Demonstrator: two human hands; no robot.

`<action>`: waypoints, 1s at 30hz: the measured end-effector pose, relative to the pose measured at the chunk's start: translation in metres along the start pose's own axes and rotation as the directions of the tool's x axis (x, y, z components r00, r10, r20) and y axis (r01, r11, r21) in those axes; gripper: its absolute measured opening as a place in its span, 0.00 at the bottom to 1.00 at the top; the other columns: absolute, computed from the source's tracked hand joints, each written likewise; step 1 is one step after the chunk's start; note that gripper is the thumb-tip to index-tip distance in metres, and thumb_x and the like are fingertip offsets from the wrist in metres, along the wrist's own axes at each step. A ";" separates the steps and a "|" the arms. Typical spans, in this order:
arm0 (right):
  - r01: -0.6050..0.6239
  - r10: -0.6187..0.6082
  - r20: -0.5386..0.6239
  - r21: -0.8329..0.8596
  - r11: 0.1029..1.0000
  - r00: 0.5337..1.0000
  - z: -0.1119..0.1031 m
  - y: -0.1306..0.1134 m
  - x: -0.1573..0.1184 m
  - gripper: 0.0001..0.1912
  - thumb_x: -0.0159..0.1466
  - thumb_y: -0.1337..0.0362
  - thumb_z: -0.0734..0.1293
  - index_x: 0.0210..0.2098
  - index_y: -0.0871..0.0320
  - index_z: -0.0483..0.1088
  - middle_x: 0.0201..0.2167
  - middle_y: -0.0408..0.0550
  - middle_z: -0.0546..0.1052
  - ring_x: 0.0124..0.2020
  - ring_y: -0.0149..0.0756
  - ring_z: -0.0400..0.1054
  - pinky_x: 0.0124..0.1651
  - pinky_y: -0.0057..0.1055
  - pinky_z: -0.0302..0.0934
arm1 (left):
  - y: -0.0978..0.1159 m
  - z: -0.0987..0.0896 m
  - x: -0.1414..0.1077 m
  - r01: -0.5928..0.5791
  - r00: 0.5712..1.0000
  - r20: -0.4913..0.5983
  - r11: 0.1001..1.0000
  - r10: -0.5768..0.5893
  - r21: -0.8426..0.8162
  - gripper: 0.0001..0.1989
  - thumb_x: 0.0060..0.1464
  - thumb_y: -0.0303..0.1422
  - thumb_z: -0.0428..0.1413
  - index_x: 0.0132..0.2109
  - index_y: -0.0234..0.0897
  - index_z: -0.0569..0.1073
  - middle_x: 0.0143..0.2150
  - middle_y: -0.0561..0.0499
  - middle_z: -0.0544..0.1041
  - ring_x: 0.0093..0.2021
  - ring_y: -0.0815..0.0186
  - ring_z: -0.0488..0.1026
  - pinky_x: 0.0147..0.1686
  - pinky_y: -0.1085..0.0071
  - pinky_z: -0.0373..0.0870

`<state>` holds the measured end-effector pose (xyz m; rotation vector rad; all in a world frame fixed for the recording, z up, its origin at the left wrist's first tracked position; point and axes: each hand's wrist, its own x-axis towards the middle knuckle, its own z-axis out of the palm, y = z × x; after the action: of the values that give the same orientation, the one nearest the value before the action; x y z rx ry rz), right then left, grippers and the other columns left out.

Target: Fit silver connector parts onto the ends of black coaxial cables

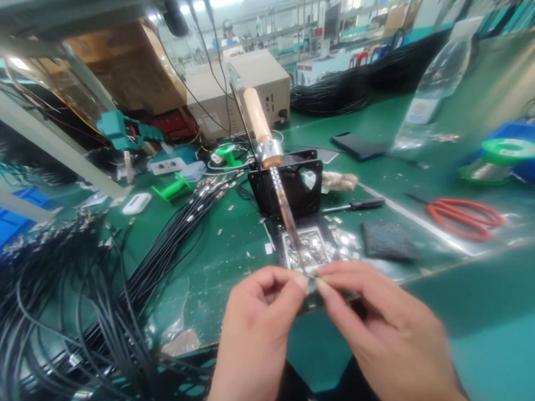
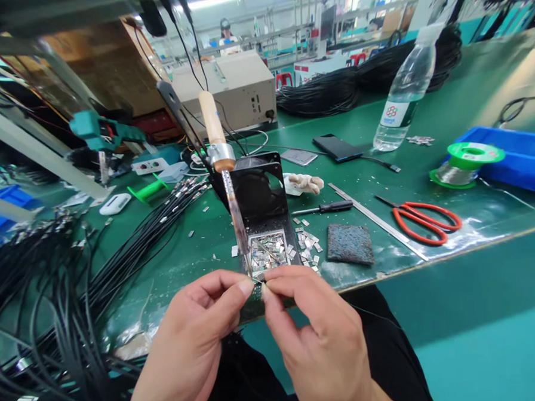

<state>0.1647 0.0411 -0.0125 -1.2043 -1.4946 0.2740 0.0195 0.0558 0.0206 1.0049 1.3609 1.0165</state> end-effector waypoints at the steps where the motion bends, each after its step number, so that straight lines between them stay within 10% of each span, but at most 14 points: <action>1: 0.007 -0.007 -0.003 0.004 1.000 1.000 0.000 0.000 0.000 0.06 0.68 0.70 0.70 0.35 0.54 0.78 0.40 0.35 0.82 0.41 0.13 0.78 0.53 0.03 0.68 | 0.000 0.000 0.000 0.002 1.000 -0.001 1.000 -0.002 -0.004 0.12 0.54 0.40 0.67 0.31 0.35 0.80 0.26 0.55 0.72 0.27 0.72 0.59 0.28 0.74 0.58; 13: -0.489 0.450 0.198 0.247 0.837 0.871 0.000 -0.007 0.015 0.16 0.67 0.54 0.69 0.32 0.61 0.76 0.26 0.44 0.79 0.25 0.22 0.76 0.29 0.09 0.68 | 0.000 -0.001 0.001 -0.008 1.000 -0.001 1.000 0.008 0.023 0.13 0.57 0.40 0.66 0.31 0.36 0.80 0.25 0.57 0.69 0.26 0.72 0.57 0.27 0.74 0.57; 30: -0.444 0.412 0.165 0.308 0.842 0.896 0.009 -0.006 0.011 0.16 0.67 0.54 0.71 0.33 0.62 0.76 0.28 0.47 0.79 0.26 0.24 0.76 0.30 0.13 0.71 | 0.001 0.000 -0.001 -0.014 1.000 0.000 1.000 0.014 0.013 0.13 0.56 0.40 0.67 0.30 0.36 0.81 0.24 0.57 0.70 0.26 0.72 0.58 0.27 0.75 0.58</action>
<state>0.1558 0.0505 -0.0049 -1.2427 -1.1741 0.8683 0.0192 0.0552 0.0223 1.0254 1.3632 1.0194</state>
